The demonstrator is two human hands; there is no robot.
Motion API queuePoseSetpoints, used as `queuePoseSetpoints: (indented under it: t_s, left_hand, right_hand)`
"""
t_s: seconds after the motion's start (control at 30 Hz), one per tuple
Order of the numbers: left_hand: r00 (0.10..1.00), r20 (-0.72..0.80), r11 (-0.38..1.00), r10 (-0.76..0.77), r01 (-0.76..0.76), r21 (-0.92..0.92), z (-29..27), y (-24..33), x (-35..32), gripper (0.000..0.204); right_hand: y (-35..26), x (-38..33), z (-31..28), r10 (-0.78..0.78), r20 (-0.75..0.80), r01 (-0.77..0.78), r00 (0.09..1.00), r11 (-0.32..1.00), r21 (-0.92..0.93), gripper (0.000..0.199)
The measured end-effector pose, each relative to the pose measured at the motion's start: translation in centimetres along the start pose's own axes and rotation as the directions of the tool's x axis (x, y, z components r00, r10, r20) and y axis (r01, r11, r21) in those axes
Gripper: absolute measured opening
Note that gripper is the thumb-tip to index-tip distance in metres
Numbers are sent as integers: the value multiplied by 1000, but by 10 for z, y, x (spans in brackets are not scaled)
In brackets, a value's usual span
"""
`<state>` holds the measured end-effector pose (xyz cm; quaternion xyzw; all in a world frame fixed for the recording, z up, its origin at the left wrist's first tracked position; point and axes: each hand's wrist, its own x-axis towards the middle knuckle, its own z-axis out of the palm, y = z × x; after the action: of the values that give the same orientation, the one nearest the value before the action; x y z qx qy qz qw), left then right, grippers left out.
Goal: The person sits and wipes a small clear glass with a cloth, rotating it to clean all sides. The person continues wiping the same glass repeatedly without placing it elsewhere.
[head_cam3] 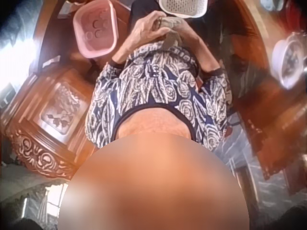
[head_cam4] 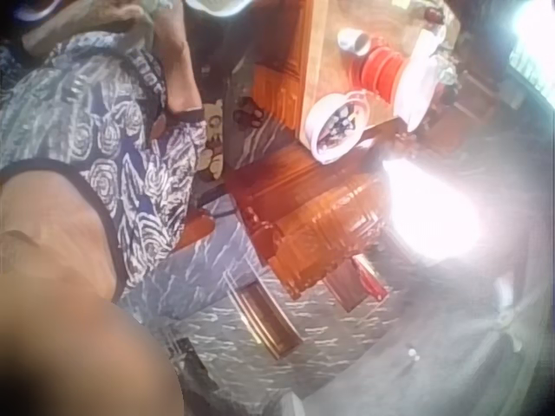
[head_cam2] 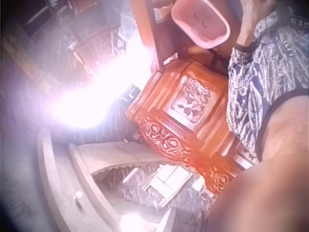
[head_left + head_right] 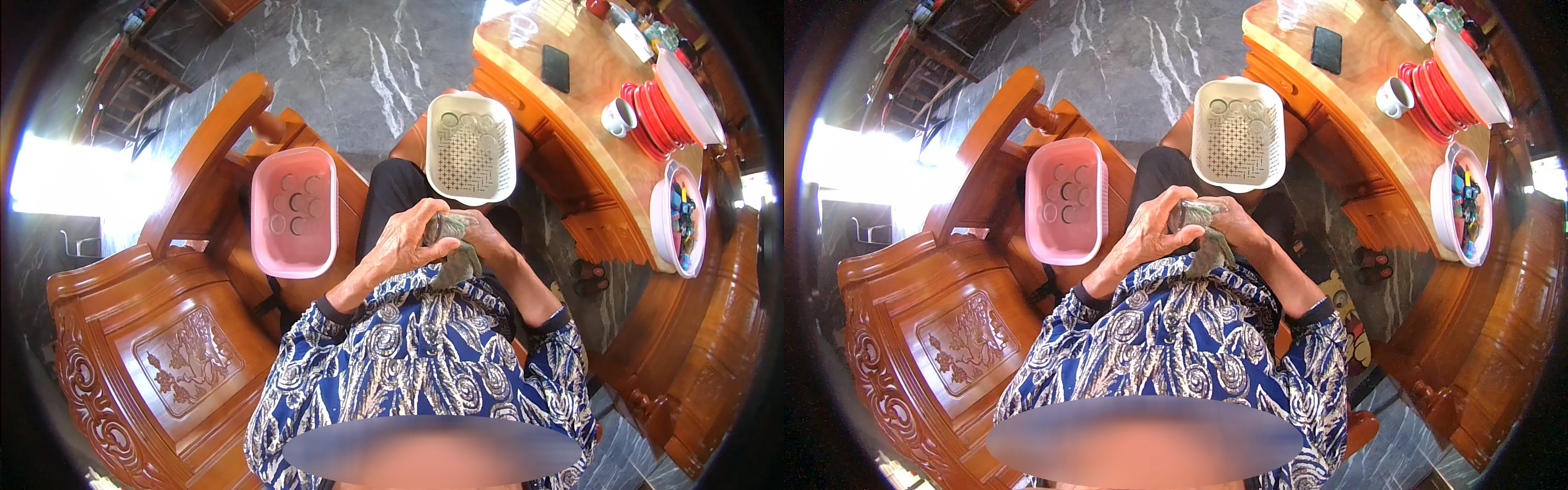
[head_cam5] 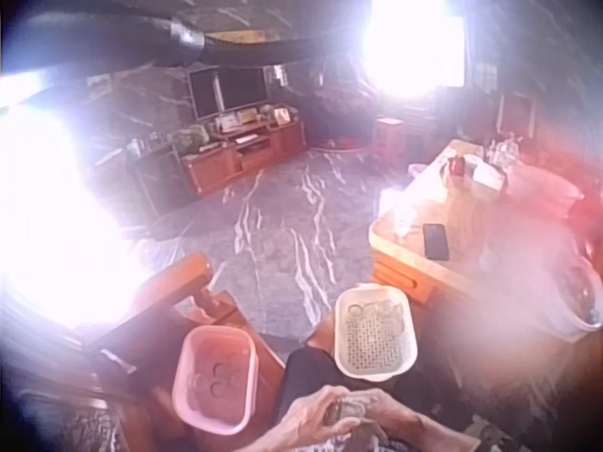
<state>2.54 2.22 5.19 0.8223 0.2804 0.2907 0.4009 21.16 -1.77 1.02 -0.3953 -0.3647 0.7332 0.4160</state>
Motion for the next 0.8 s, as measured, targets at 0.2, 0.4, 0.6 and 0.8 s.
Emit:
queuePoseSetpoints:
  t_s: [0.2,0.4,0.6,0.8]
  left_hand:
    - [982,-71,921,-174,136,-364,14,-21,-5,48]
    - [861,256,643,-439,500,-580,17,-17,-10,63]
    - [867,219,680,-448,489,-546,20,-7,-7,63]
    - [955,-54,932,-291,270,-242,16,-3,-5,57]
  right_hand:
    - [-13,-12,8,-323,-122,145,939,691,-708,10]
    - [-35,-27,18,-564,500,275,658,-438,-856,16]
    - [-40,-28,16,-572,559,306,600,-481,-822,20]
    - [-19,-12,8,-625,139,286,768,141,-948,26]
